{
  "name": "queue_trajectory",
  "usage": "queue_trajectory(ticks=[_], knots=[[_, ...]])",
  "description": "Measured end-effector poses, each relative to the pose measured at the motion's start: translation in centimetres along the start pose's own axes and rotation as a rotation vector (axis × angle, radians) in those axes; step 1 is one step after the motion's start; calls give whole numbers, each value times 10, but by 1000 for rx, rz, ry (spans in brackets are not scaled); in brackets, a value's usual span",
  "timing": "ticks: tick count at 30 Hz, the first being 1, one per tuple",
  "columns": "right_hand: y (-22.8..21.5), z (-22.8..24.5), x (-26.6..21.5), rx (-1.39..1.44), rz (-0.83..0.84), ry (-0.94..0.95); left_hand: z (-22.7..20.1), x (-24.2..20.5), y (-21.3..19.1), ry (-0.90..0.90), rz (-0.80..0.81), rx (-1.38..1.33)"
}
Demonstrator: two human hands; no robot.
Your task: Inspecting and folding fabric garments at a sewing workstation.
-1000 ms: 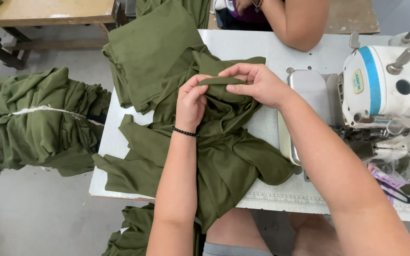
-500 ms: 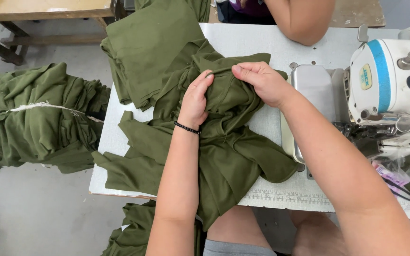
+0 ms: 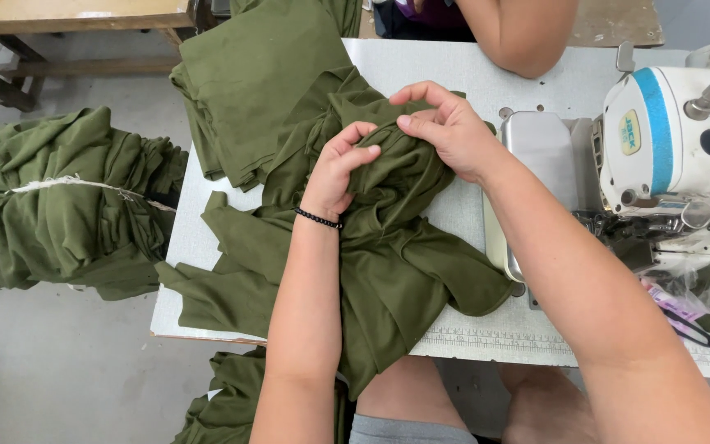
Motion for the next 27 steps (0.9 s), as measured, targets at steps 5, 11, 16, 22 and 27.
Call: queue_trajectory(ticks=[5, 11, 16, 22, 27], knots=[[3, 1, -1, -62, 37, 0, 4, 1, -4, -33, -31, -75], [0, -2, -2, -98, 65, 23, -6, -5, 5, 8, 4, -87], [10, 19, -4, -205, 85, -2, -4, -4, -9, 117, 134, 56], [3, 11, -1, -248, 52, 34, 2, -5, -14, 71, -16, 5], [1, 6, 3, -234, -5, 32, -20, -8, 12, 114, 3, 159]])
Point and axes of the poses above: each hand's wrist, its own x-axis towards the middle knuckle, its own y-axis out of the palm, z = x × y, the point moved 2 cm from there along x, towards the middle knuckle, and after that the axes turned 5 degrees about x, right-handed, at the moved point
